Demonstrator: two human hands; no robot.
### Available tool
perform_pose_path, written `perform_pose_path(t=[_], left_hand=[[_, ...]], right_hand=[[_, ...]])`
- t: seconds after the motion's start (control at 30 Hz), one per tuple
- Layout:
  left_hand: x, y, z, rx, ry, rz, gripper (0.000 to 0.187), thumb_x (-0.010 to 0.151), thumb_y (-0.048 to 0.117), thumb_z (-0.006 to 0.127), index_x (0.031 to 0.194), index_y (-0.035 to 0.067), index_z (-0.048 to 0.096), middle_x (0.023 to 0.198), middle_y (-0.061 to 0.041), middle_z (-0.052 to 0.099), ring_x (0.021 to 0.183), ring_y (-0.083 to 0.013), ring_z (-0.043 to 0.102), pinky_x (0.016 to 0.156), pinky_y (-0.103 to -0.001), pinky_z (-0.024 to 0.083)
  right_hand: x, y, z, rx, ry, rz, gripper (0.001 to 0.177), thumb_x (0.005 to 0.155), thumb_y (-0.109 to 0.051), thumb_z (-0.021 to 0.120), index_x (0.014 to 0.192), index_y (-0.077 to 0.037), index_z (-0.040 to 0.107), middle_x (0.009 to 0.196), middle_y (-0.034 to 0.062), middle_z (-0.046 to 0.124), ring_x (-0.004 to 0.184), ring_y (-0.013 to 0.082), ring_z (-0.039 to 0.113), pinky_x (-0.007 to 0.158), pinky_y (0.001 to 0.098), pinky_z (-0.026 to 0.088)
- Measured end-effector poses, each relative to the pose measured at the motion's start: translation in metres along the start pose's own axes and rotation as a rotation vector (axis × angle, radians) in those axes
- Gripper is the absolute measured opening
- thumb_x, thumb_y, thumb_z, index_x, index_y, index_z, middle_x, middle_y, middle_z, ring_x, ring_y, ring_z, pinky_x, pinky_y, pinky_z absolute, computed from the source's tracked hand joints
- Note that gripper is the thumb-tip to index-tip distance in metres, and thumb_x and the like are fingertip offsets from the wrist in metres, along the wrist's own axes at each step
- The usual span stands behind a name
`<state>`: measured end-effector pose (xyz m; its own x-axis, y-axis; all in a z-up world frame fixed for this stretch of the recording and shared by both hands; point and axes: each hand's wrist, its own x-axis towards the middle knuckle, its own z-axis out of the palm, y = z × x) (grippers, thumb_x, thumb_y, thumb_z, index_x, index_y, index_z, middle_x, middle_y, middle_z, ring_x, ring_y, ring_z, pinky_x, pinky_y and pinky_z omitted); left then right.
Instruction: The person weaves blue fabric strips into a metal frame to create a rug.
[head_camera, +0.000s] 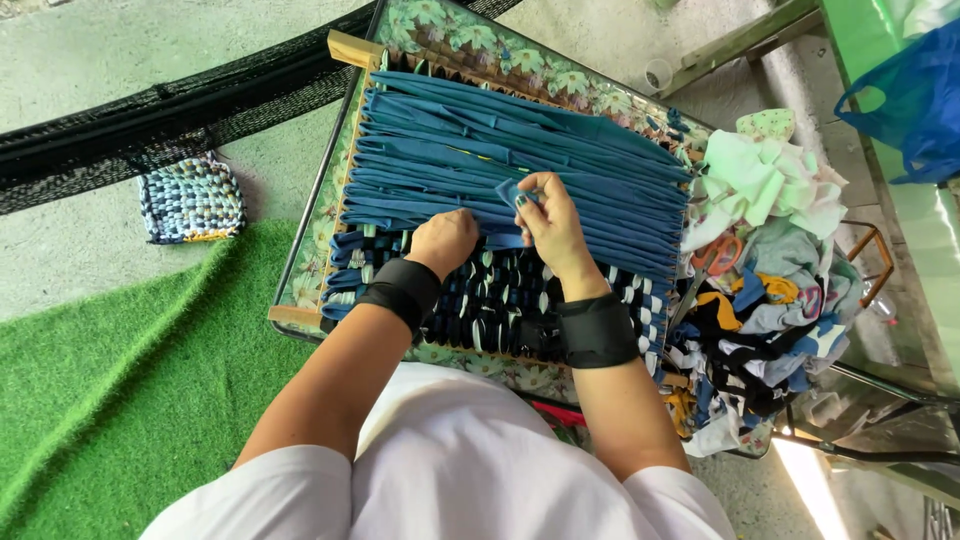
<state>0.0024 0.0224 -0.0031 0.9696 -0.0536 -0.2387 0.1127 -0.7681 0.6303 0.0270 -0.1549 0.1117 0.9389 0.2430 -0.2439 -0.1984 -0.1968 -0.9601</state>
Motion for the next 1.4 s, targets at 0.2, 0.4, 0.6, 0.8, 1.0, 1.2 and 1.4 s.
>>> perform_pose_path(t=[0.2, 0.4, 0.6, 0.8, 1.0, 1.2, 1.4], left_hand=[[0.018, -0.001, 0.021, 0.376, -0.04, -0.016, 0.016, 0.089, 0.013, 0.062, 0.085, 0.014, 0.077, 0.092, -0.009, 0.077, 0.091, -0.0292, 0.075, 0.078, -0.043, 0.052], [0.018, 0.012, 0.024, 0.422, -0.028, -0.045, 0.019, 0.094, 0.014, 0.06, 0.087, 0.018, 0.078, 0.093, -0.008, 0.078, 0.093, -0.0275, 0.075, 0.091, -0.045, 0.047], [0.025, -0.011, 0.007, 0.054, -0.206, 0.026, 0.026, 0.084, 0.032, 0.072, 0.093, 0.009, 0.078, 0.101, -0.015, 0.072, 0.095, -0.0388, 0.068, 0.079, -0.046, 0.053], [0.018, -0.041, 0.03, -0.618, -0.222, -0.076, 0.025, 0.081, 0.019, 0.069, 0.101, 0.006, 0.076, 0.088, -0.015, 0.076, 0.085, -0.0341, 0.073, 0.076, -0.04, 0.057], [-0.004, -0.016, -0.002, -0.483, 0.081, 0.043, 0.037, 0.072, 0.012, 0.072, 0.107, 0.004, 0.063, 0.088, -0.011, 0.075, 0.084, -0.0298, 0.074, 0.074, -0.039, 0.057], [-0.025, 0.0, -0.066, -0.011, -0.019, -0.106, 0.025, 0.089, 0.022, 0.059, 0.107, 0.022, 0.077, 0.098, -0.013, 0.074, 0.094, -0.0355, 0.071, 0.081, -0.046, 0.057], [-0.034, -0.078, -0.126, 0.306, 0.051, -0.323, 0.029, 0.1, 0.029, 0.053, 0.103, 0.018, 0.08, 0.116, -0.016, 0.068, 0.1, -0.0399, 0.071, 0.084, -0.052, 0.055]], right_hand=[[-0.012, 0.0, -0.004, -0.122, 0.007, -0.015, 0.01, 0.098, -0.003, 0.059, 0.106, -0.005, 0.064, 0.085, 0.0003, 0.069, 0.06, 0.0032, 0.053, 0.05, 0.0205, 0.044], [-0.013, 0.028, 0.006, -0.323, 0.01, -0.069, 0.018, 0.091, -0.002, 0.064, 0.105, -0.002, 0.076, 0.073, 0.0028, 0.067, 0.058, 0.0075, 0.056, 0.053, 0.027, 0.045], [0.017, 0.079, 0.012, -0.431, -0.166, 0.16, 0.022, 0.09, -0.006, 0.061, 0.105, -0.003, 0.076, 0.074, 0.0034, 0.071, 0.059, 0.0103, 0.062, 0.056, 0.0295, 0.049], [0.035, 0.1, 0.013, -0.353, -0.355, 0.191, 0.017, 0.081, -0.01, 0.077, 0.094, 0.001, 0.075, 0.074, -0.0006, 0.07, 0.067, 0.006, 0.057, 0.063, 0.0282, 0.049], [0.031, 0.094, 0.016, -0.269, -0.16, 0.26, 0.012, 0.081, -0.01, 0.077, 0.08, 0.001, 0.075, 0.068, 0.0015, 0.07, 0.061, 0.009, 0.058, 0.058, 0.0278, 0.046], [0.029, 0.105, 0.016, -0.398, -0.105, 0.13, 0.011, 0.081, -0.011, 0.076, 0.081, -0.001, 0.071, 0.068, -0.0004, 0.064, 0.063, 0.0077, 0.054, 0.058, 0.028, 0.045], [0.037, 0.104, 0.019, -0.462, -0.192, 0.183, 0.019, 0.086, -0.014, 0.076, 0.079, 0.001, 0.067, 0.069, 0.002, 0.064, 0.064, 0.0104, 0.055, 0.06, 0.0302, 0.047]])
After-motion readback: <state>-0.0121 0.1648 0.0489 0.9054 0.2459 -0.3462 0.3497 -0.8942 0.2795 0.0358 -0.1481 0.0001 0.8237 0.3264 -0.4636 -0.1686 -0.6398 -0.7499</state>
